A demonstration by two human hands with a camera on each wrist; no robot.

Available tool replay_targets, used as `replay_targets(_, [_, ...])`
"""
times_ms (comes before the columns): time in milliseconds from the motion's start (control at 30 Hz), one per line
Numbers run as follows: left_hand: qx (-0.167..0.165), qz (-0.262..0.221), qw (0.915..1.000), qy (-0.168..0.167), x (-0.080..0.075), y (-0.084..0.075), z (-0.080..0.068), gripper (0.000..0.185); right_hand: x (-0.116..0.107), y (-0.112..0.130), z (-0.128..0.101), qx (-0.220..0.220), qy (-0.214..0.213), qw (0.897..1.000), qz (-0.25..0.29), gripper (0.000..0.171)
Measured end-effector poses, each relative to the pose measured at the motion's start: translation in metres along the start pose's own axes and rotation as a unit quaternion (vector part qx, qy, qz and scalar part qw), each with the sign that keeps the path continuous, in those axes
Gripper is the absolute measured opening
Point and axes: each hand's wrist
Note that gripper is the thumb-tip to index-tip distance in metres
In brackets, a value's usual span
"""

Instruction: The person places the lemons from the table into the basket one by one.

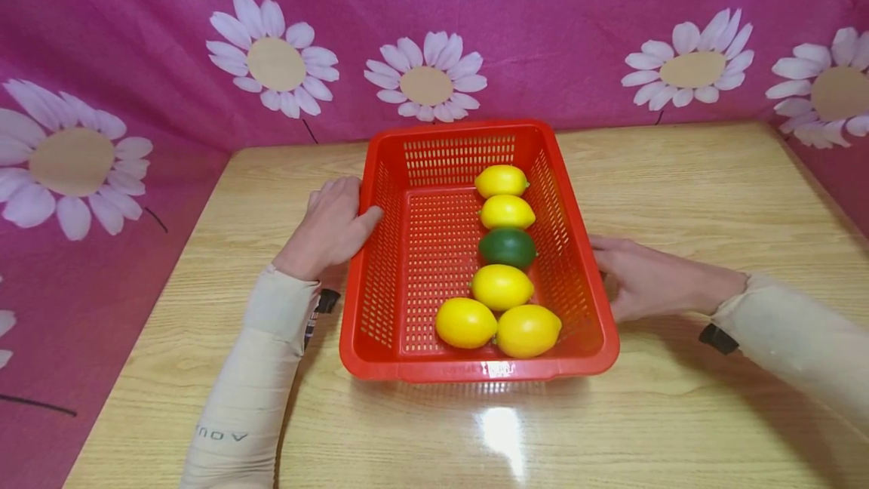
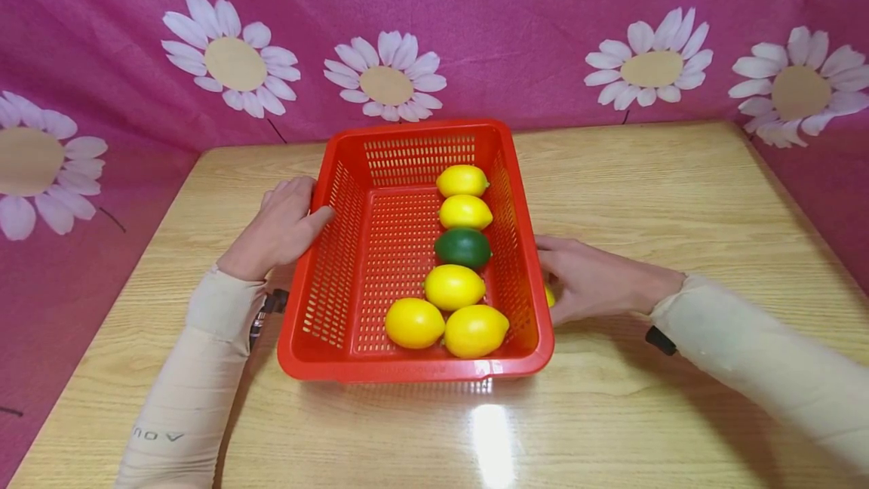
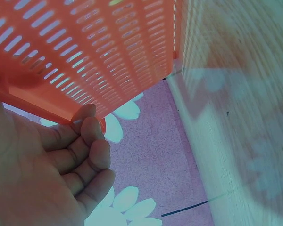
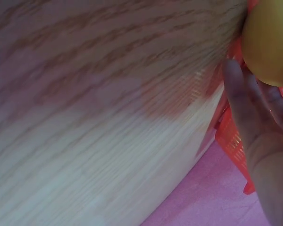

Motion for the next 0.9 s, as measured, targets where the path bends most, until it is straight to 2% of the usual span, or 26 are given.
replay_targets(600, [0.002,0.002,1.0,-0.002,0.001,0.0,0.0,0.034,0.0,0.002,0.0,0.004,0.008,1.0,0.005,0.062])
replay_targets(900, [0.001,-0.002,1.0,-0.004,0.001,0.001,0.001,0.033,-0.009,0.004,-0.002,0.041,0.024,0.999,0.023,0.079])
Point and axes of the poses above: each hand's wrist, its own z-axis towards the middle knuckle, its own x-axis out of the palm, y = z × x, and after that the axes turned 5 degrees about z, right-handed
